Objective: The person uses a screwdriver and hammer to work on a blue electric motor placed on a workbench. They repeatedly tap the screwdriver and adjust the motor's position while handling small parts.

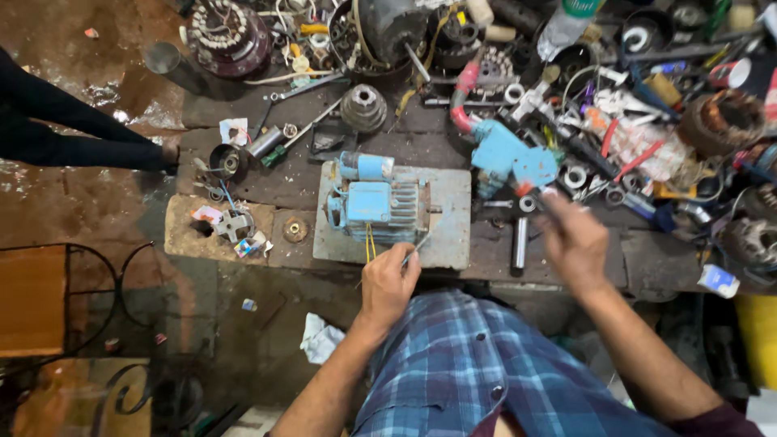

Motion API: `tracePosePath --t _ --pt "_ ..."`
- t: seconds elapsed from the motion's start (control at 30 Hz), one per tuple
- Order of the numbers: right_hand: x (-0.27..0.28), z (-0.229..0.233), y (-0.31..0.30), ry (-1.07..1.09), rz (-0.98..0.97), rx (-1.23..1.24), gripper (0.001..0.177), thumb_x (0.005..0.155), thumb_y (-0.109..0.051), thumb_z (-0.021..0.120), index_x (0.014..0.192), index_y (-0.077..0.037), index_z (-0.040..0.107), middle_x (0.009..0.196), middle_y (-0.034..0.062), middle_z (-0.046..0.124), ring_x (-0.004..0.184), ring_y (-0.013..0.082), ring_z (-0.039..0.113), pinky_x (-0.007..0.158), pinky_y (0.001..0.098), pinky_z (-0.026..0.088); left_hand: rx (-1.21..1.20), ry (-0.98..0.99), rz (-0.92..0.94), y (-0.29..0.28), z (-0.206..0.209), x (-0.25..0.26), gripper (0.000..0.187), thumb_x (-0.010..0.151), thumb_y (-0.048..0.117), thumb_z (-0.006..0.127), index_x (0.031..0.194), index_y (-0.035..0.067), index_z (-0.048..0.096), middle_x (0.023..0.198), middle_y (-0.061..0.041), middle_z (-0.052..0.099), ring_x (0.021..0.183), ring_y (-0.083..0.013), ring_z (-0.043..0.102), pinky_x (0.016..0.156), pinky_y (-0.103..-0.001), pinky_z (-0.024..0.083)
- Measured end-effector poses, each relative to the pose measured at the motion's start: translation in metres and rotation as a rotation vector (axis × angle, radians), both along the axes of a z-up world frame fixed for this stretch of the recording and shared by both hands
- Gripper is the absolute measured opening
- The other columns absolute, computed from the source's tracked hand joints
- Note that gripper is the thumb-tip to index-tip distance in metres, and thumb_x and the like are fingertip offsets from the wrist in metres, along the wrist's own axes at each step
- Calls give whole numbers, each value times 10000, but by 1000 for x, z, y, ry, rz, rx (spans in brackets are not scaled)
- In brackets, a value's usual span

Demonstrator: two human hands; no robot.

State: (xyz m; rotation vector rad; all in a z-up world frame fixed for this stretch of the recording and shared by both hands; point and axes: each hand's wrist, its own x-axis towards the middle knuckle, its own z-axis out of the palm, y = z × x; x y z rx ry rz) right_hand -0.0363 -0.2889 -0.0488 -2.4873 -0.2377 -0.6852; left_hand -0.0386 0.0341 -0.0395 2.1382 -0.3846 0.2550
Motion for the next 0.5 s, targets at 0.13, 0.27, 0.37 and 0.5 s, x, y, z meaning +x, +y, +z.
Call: tracePosePath --t 0.13,0.27,0.37,0.5 --pt "-23 -28 28 234 116 -345 539 755 -58 730 1284 -159 744 829 148 697 722 330 683 630 447 542 -25 46 7 -2 12 -2 128 991 157 653 1008 31 668 750 -147 660 655 -308 660 609 -414 494" --pt "-7 -66 -11 412 -478 175 338 1060 -261 754 1362 -128 686 830 132 609 726 328 609 677 456 488 -156 302 153 -2 19 -4 151 968 165 670 1010 20 686 728 -111 662 614 -208 649 597 -352 503" --pt "-24 -90 -51 335 -386 -112 364 964 -278 788 1299 -148 726 929 107 634 819 320 639 729 453 511 -319 324 45 4 20 0 149 982 145 683 992 -3 688 834 -79 645 751 -151 611 701 -300 493" --pt "-36 -113 -90 370 -227 -322 433 820 -340 833 1211 -169 758 909 120 614 842 334 620 758 449 500 -375 345 5 -14 5 -1 164 906 121 771 968 -31 768 842 -77 530 772 -144 496 682 -273 408"
